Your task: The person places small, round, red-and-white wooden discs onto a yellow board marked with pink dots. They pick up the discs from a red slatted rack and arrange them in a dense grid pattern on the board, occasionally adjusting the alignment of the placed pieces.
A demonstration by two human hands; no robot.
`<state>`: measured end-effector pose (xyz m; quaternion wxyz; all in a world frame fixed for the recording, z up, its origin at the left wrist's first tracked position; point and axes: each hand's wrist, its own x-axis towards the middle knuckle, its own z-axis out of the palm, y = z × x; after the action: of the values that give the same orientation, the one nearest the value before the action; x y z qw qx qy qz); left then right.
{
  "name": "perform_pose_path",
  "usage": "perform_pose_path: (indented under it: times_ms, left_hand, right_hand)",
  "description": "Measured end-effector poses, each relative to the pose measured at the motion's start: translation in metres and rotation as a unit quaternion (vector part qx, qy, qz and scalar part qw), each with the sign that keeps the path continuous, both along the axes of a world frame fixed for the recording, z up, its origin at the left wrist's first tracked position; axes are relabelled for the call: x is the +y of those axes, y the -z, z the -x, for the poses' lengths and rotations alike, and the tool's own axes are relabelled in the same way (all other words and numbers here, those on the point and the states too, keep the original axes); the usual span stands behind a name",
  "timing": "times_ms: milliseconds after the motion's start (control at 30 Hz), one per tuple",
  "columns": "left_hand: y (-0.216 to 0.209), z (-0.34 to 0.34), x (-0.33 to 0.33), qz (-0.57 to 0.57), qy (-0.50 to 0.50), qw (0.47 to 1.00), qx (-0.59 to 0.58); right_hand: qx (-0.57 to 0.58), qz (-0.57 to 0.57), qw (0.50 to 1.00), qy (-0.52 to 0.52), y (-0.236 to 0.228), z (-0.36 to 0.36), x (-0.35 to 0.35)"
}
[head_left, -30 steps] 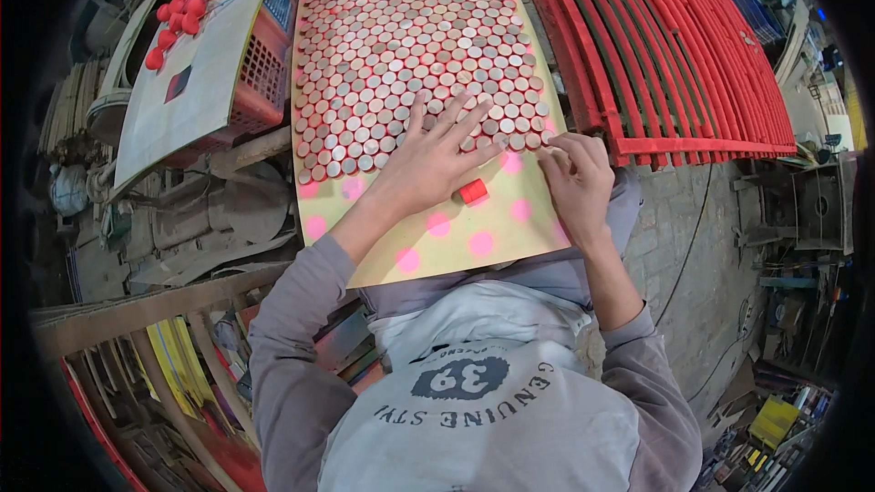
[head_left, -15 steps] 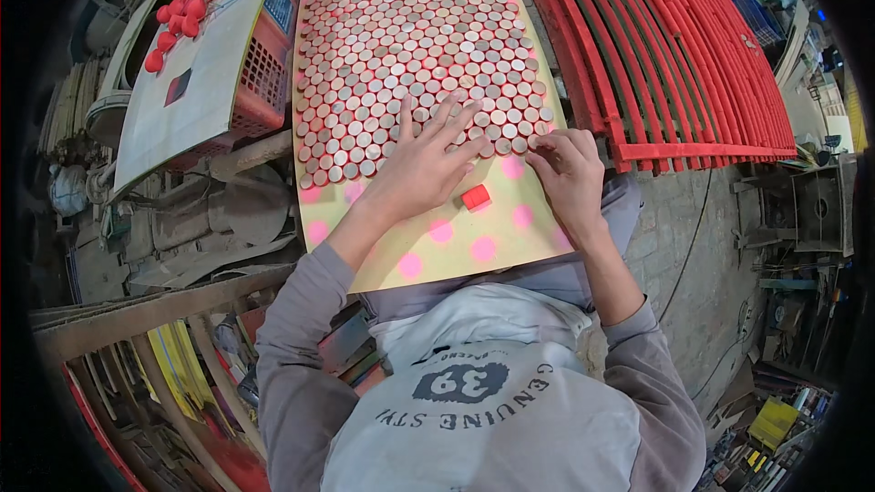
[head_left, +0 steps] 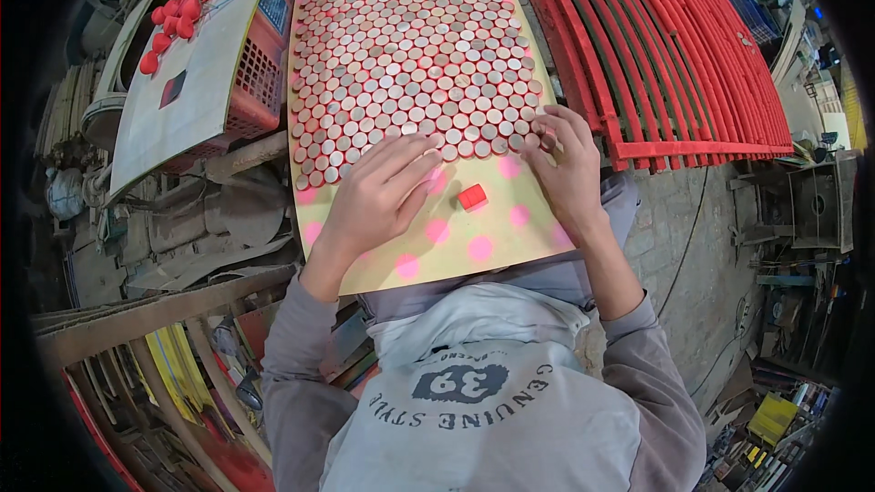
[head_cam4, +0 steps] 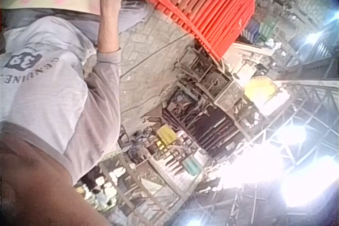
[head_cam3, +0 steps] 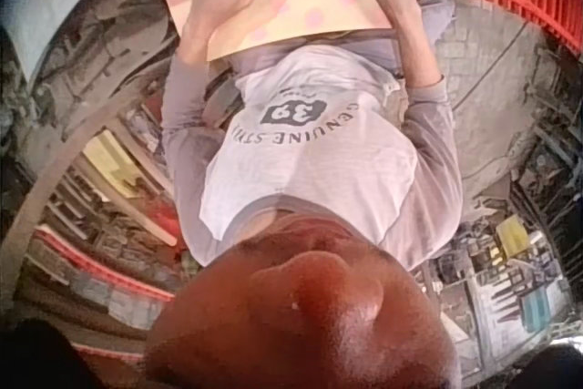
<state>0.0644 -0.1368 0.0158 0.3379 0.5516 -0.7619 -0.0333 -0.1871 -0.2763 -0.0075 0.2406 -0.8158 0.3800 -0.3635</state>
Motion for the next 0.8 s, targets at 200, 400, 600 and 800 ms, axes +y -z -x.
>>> perform_pose_path:
  times_ms: [200,400,600,800]
  left_hand:
    - [-0.014,-0.009,0.047,-0.018,-0.085,0.99,0.107]
    - [0.001,-0.016,0.105,0.013,-0.221,0.954,0.2]
    - [0.05,-0.028,0.138,0.057,-0.344,0.888,0.3]
    - [0.047,-0.03,0.118,0.028,-0.449,0.874,0.184]
  right_hand:
    - [0.049,-0.023,0.998,0.017,0.001,-0.001,-0.006]
    - [0.048,-0.022,0.998,0.034,0.002,0.001,-0.007]
    - [-0.026,0.008,1.0,0.008,0.007,0.008,0.001]
    - [0.039,0.085,0.983,-0.156,-0.017,0.003,0.026]
